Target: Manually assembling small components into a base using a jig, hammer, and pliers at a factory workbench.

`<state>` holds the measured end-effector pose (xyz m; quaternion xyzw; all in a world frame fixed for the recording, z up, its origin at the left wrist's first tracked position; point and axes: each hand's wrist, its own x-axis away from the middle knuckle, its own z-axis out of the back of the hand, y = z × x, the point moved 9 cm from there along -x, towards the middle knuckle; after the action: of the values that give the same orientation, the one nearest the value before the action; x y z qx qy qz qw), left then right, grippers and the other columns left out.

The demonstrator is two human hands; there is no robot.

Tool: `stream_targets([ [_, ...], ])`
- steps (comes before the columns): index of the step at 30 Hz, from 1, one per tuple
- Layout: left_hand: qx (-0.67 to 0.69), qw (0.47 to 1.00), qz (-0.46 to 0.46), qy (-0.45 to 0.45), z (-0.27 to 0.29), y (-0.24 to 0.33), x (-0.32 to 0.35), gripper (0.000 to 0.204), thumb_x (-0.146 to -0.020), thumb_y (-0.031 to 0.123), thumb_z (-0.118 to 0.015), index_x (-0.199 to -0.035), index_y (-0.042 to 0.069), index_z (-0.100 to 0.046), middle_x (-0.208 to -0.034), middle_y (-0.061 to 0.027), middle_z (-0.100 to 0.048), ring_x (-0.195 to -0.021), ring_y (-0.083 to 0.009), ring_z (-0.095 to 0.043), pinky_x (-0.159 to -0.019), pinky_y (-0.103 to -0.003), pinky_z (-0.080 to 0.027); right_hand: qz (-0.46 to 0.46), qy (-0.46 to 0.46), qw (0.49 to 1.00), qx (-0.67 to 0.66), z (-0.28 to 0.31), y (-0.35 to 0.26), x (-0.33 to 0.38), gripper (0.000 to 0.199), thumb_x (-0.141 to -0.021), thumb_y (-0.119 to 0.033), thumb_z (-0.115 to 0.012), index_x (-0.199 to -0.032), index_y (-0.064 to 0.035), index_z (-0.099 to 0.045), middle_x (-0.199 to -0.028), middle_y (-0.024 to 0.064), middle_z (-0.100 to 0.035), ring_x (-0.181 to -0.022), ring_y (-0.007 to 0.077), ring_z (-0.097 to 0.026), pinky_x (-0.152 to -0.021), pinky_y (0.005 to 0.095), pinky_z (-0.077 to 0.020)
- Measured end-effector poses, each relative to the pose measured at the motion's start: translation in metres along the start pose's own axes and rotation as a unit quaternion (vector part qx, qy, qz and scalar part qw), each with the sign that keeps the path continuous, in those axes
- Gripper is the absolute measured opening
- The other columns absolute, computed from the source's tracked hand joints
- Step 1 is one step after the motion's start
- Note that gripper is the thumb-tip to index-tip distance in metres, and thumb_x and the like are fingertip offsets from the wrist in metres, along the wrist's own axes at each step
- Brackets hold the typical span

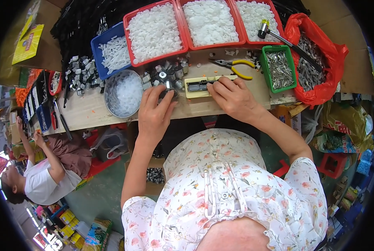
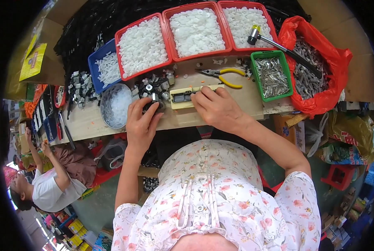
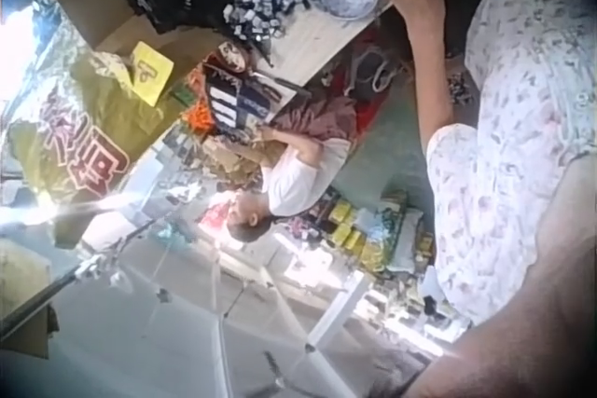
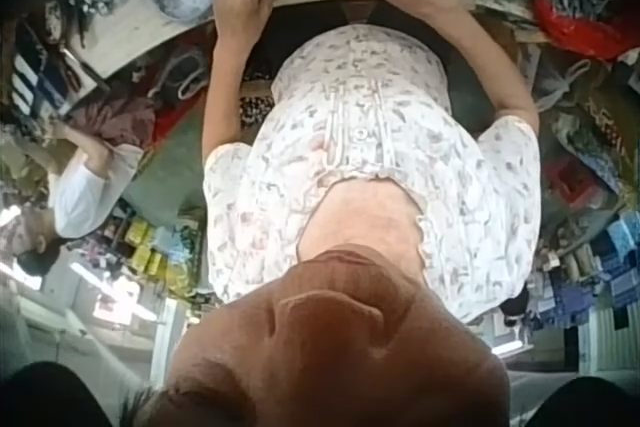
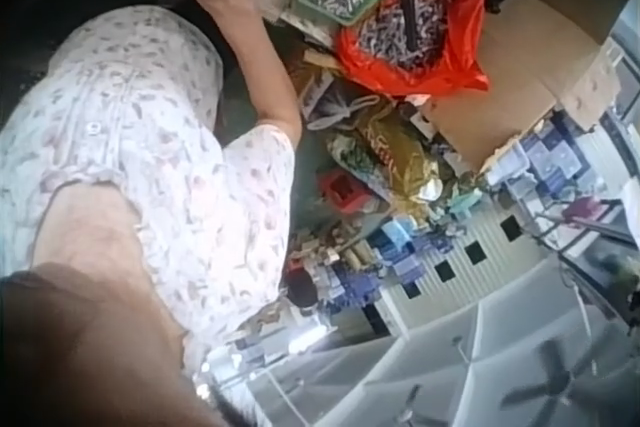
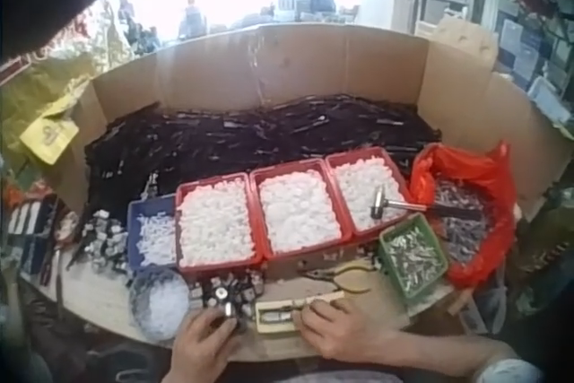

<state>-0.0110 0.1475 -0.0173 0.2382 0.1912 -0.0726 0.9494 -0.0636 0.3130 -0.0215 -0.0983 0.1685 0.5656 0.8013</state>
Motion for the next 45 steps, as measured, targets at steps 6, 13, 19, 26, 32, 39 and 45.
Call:
stream_targets([
  [6, -0.020, 1.000, 0.006, -0.001, -0.001, 0.001, 0.005, 0.033, -0.077, 0.003, -0.077, -0.109, 0.001, -0.070, -0.119, -0.0141, -0.062, -0.110, -0.0352, -0.057, -0.090, -0.042, -0.049, 0.000, -0.057, 0.998, 0.004, -0.007, 0.000, 0.001, 0.042, -0.079, -0.013, -0.063, -0.118, 0.0002, -0.065, -0.098, 0.0034, -0.058, -0.097, 0.0182, -0.058, -0.080, 0.0343, -0.0435],
  [13, -0.006, 1.000, 0.009, -0.013, 0.001, -0.003, 0.011, 0.038, -0.077, 0.001, -0.077, -0.114, 0.002, -0.068, -0.127, -0.0147, -0.059, -0.117, -0.0358, -0.055, -0.093, -0.044, -0.050, -0.040, -0.071, 0.993, -0.085, -0.004, 0.008, -0.012, 0.034, -0.078, -0.013, -0.067, -0.111, -0.0043, -0.065, -0.097, 0.0040, -0.057, -0.096, 0.0205, -0.058, -0.076, 0.0359, -0.0420],
  [19, 0.013, 1.000, 0.009, -0.014, 0.003, -0.004, 0.014, 0.041, -0.077, -0.003, -0.074, -0.117, 0.001, -0.067, -0.131, -0.0161, -0.058, -0.119, -0.0358, -0.055, -0.094, -0.043, -0.051, -0.122, 0.008, 0.977, -0.177, -0.012, -0.015, -0.056, 0.035, -0.074, -0.020, -0.078, -0.104, -0.0079, -0.065, -0.097, 0.0051, -0.054, -0.096, 0.0243, -0.055, -0.075, 0.0396, -0.0395],
  [26, -0.012, 0.999, -0.007, -0.031, 0.000, -0.004, 0.015, 0.039, -0.079, -0.004, -0.071, -0.118, 0.000, -0.067, -0.130, -0.0169, -0.058, -0.118, -0.0362, -0.055, -0.096, -0.043, -0.051, -0.145, 0.005, 0.966, -0.216, -0.039, -0.017, -0.066, 0.031, -0.071, -0.015, -0.079, -0.097, -0.0080, -0.064, -0.098, 0.0060, -0.054, -0.100, 0.0259, -0.054, -0.076, 0.0409, -0.0402],
  [32, -0.004, 1.000, -0.003, -0.031, 0.002, -0.002, 0.011, 0.042, -0.078, 0.001, -0.075, -0.119, 0.000, -0.067, -0.132, -0.0169, -0.056, -0.118, -0.0353, -0.055, -0.092, -0.042, -0.051, -0.156, 0.057, 0.948, -0.270, -0.011, -0.004, -0.062, 0.031, -0.070, -0.012, -0.078, -0.096, -0.0074, -0.061, -0.094, 0.0060, -0.059, -0.093, 0.0263, -0.060, -0.076, 0.0393, -0.0410],
  [39, 0.185, 0.978, 0.091, 0.041, 0.008, 0.014, -0.012, 0.039, -0.078, 0.009, -0.081, -0.115, 0.002, -0.070, -0.108, -0.0136, -0.068, -0.096, -0.0290, -0.063, -0.081, -0.034, -0.051, -0.130, 0.046, 0.955, -0.262, 0.013, 0.002, -0.053, 0.033, -0.072, -0.006, -0.078, -0.100, -0.0068, -0.060, -0.089, 0.0077, -0.063, -0.082, 0.0280, -0.064, -0.077, 0.0391, -0.0440],
  [45, 0.352, 0.899, 0.261, -0.003, -0.028, -0.010, -0.006, 0.028, -0.082, 0.011, -0.079, -0.107, 0.001, -0.073, -0.093, -0.0123, -0.071, -0.082, -0.0268, -0.065, -0.074, -0.036, -0.051, -0.149, 0.024, 0.924, -0.352, 0.003, 0.018, -0.039, 0.029, -0.075, -0.004, -0.076, -0.101, -0.0023, -0.066, -0.089, 0.0107, -0.062, -0.085, 0.0301, -0.063, -0.073, 0.0419, -0.0478],
])
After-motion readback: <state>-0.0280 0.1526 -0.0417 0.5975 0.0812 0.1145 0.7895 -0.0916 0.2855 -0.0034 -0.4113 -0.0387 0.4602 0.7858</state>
